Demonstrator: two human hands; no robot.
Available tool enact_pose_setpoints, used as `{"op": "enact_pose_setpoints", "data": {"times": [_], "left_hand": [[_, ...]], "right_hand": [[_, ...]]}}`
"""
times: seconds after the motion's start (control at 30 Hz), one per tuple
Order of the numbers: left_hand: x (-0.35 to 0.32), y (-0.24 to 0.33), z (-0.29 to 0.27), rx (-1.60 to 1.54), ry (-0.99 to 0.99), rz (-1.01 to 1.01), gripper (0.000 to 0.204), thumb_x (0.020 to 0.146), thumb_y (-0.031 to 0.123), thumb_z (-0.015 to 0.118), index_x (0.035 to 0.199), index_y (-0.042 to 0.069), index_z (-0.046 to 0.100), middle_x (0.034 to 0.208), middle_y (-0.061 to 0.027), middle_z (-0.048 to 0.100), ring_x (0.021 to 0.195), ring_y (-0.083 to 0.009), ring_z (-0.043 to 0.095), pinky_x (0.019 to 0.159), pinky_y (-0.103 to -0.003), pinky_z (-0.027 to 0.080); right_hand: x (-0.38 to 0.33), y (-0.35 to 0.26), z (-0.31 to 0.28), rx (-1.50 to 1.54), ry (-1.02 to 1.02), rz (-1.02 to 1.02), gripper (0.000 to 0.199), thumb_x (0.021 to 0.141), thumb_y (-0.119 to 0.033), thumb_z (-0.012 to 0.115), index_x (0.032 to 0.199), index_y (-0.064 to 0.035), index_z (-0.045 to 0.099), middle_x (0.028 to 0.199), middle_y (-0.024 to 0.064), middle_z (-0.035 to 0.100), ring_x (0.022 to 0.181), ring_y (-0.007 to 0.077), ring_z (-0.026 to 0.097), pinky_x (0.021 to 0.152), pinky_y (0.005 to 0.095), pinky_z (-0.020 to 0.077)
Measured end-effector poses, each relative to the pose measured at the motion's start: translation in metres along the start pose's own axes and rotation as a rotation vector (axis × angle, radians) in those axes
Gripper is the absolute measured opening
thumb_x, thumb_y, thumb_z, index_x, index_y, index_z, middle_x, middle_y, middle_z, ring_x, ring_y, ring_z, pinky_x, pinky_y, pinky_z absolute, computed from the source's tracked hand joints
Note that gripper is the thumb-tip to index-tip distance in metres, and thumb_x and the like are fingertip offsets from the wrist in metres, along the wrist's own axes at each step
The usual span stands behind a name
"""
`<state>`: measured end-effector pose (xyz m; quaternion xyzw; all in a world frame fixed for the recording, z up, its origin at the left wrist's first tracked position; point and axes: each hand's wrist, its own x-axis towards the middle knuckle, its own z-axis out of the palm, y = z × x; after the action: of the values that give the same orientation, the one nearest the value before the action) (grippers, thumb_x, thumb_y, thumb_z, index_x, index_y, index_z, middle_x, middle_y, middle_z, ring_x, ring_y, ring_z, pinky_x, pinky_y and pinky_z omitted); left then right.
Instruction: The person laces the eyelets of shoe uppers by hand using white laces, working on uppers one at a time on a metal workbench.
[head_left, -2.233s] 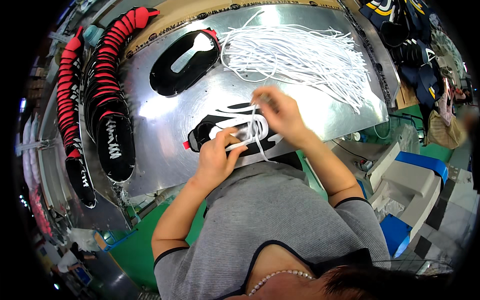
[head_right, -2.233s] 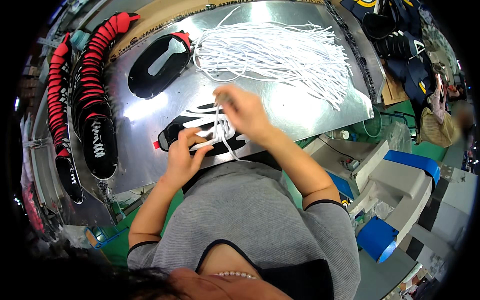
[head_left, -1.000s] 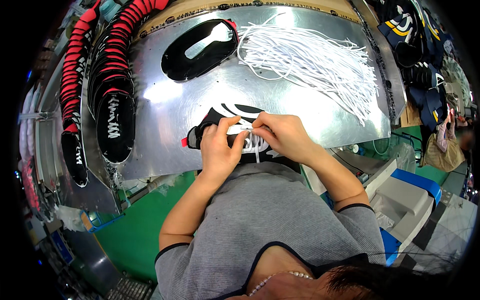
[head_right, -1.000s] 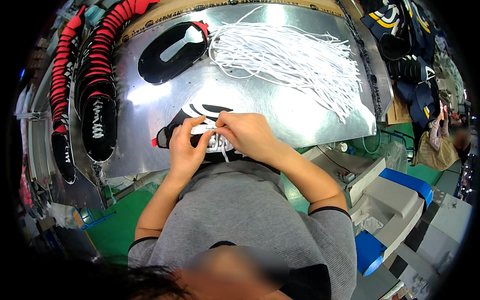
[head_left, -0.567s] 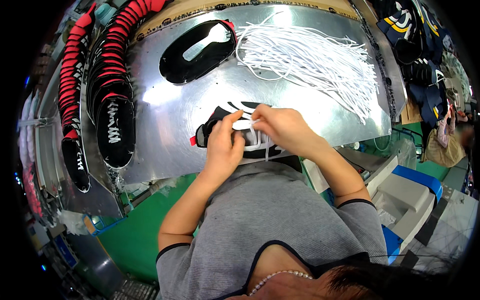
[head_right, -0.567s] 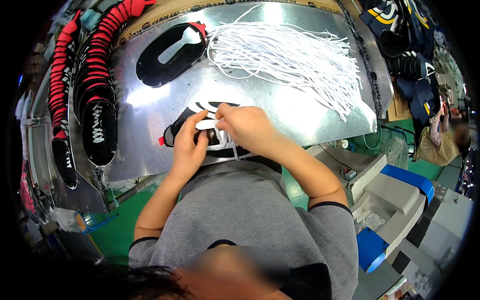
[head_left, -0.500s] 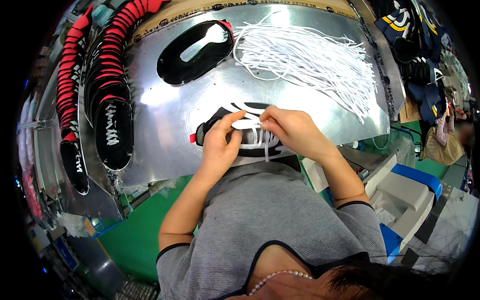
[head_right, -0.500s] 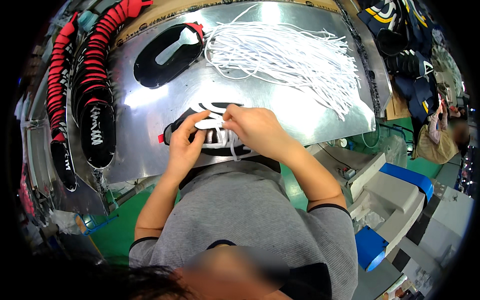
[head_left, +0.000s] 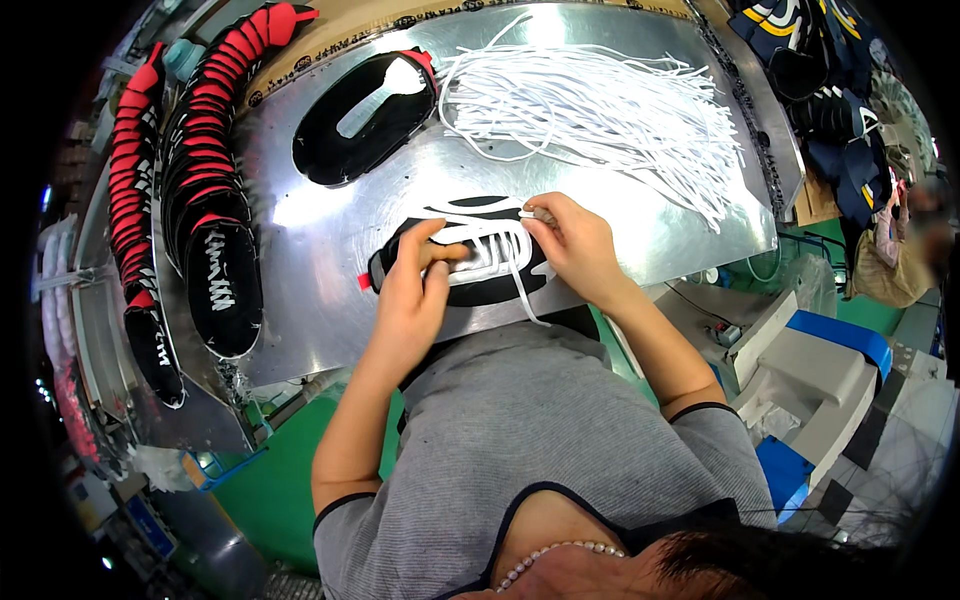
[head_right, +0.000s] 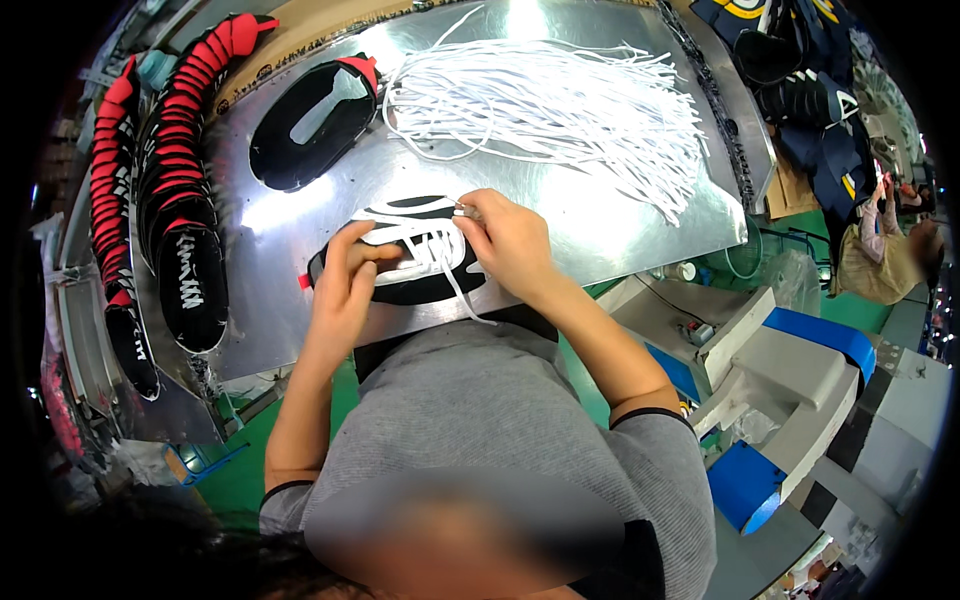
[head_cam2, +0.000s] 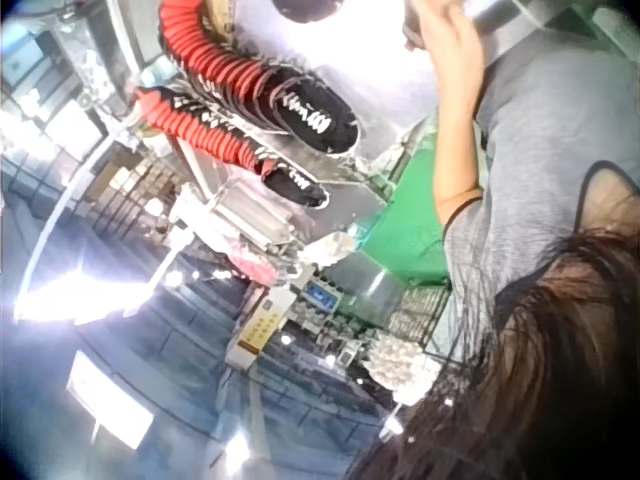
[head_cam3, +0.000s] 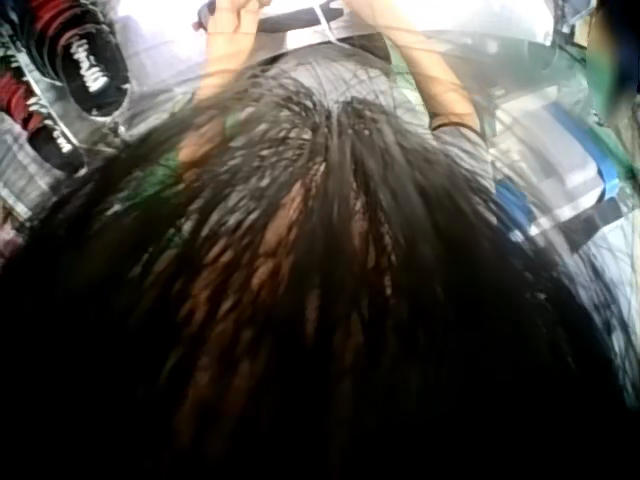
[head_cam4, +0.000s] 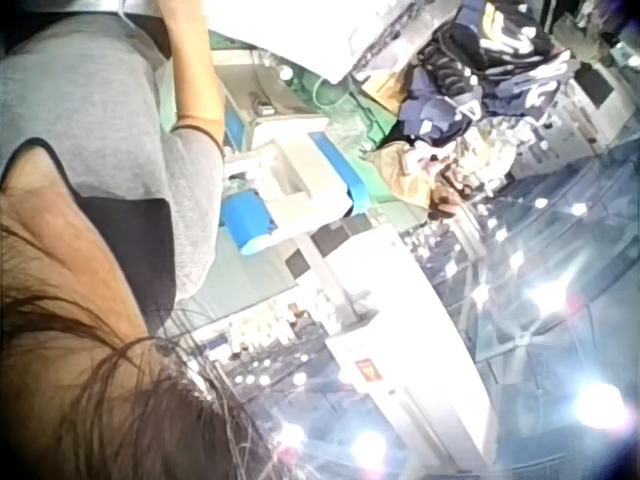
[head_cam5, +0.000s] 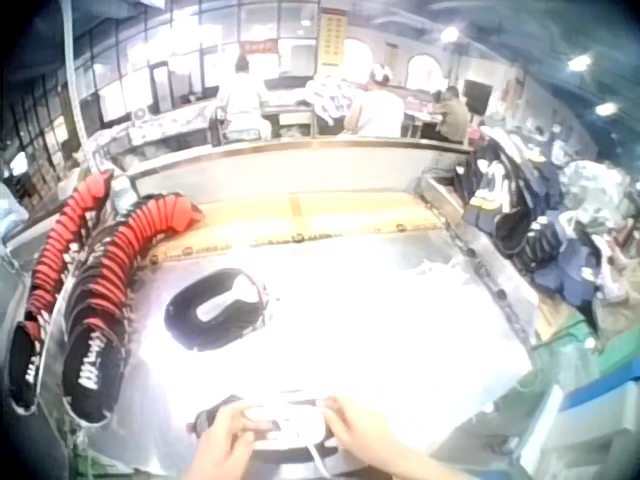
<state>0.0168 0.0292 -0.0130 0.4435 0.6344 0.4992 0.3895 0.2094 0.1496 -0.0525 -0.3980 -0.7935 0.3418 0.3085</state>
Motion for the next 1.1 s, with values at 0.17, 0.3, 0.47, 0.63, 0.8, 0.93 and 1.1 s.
{"op": "enact_pose_setpoints", "data": {"times": [0.17,0.3,0.47,0.63,0.8,0.93,1.1], "left_hand": [[-0.022,0.023,0.006,0.691,-0.056,0.325,0.036,0.079,0.011,0.077,0.110,0.002,0.062,0.107,-0.0154,0.065,0.099,-0.0335,0.062,0.084,-0.038,0.050],[-0.004,0.006,0.027,0.668,-0.036,0.326,0.026,0.076,0.011,0.078,0.098,0.003,0.066,0.092,-0.0114,0.067,0.087,-0.0319,0.064,0.077,-0.038,0.051],[0.004,0.000,0.027,0.662,0.032,0.320,0.018,0.080,0.009,0.075,0.095,0.002,0.067,0.089,-0.0118,0.067,0.084,-0.0310,0.065,0.074,-0.038,0.050],[0.018,-0.001,0.022,0.624,0.122,0.399,0.015,0.083,0.008,0.072,0.096,0.002,0.067,0.082,-0.0126,0.061,0.078,-0.0310,0.060,0.070,-0.039,0.046],[0.015,0.012,0.023,0.650,0.137,0.540,0.015,0.082,0.005,0.072,0.096,0.002,0.068,0.078,-0.0119,0.059,0.074,-0.0302,0.058,0.066,-0.039,0.045],[0.004,0.020,0.030,0.613,0.081,0.600,0.016,0.080,0.001,0.072,0.095,0.002,0.068,0.077,-0.0105,0.059,0.071,-0.0269,0.059,0.064,-0.037,0.045],[0.006,0.024,0.019,0.642,0.132,0.612,0.018,0.079,0.000,0.072,0.096,0.003,0.068,0.077,-0.0095,0.059,0.070,-0.0267,0.058,0.064,-0.037,0.045]], "right_hand": [[-0.020,-0.020,-0.020,0.035,-0.115,0.019,0.029,0.073,-0.028,0.084,0.078,-0.0072,0.064,0.058,0.0033,0.057,0.048,0.0164,0.055,0.044,0.0299,0.0403],[-0.041,-0.021,-0.003,-0.107,-0.093,-0.122,0.019,0.077,-0.018,0.078,0.085,-0.0093,0.062,0.071,0.0029,0.059,0.058,0.0203,0.060,0.050,0.0330,0.0436],[-0.035,-0.043,-0.027,-0.078,0.053,-0.132,0.015,0.076,-0.008,0.072,0.086,-0.0103,0.061,0.075,0.0034,0.058,0.062,0.0235,0.061,0.052,0.0352,0.0450],[-0.067,-0.029,-0.031,-0.003,-0.566,-0.316,0.009,0.083,-0.017,0.068,0.087,-0.0101,0.065,0.077,0.0052,0.063,0.064,0.0237,0.063,0.056,0.0365,0.0469],[-0.039,-0.017,-0.018,0.384,-0.130,0.148,0.020,0.086,-0.022,0.075,0.091,-0.0021,0.072,0.065,0.0074,0.064,0.054,0.0099,0.055,0.052,0.0263,0.0429],[-0.019,-0.027,0.000,0.574,-0.141,0.253,0.020,0.086,-0.019,0.075,0.090,-0.0010,0.070,0.066,-0.0005,0.059,0.060,0.0052,0.049,0.055,0.0236,0.0404],[-0.032,-0.029,0.000,0.791,-0.457,0.328,0.016,0.089,-0.017,0.070,0.096,-0.0032,0.068,0.076,-0.0036,0.061,0.070,0.0044,0.052,0.063,0.0226,0.0429]]}}
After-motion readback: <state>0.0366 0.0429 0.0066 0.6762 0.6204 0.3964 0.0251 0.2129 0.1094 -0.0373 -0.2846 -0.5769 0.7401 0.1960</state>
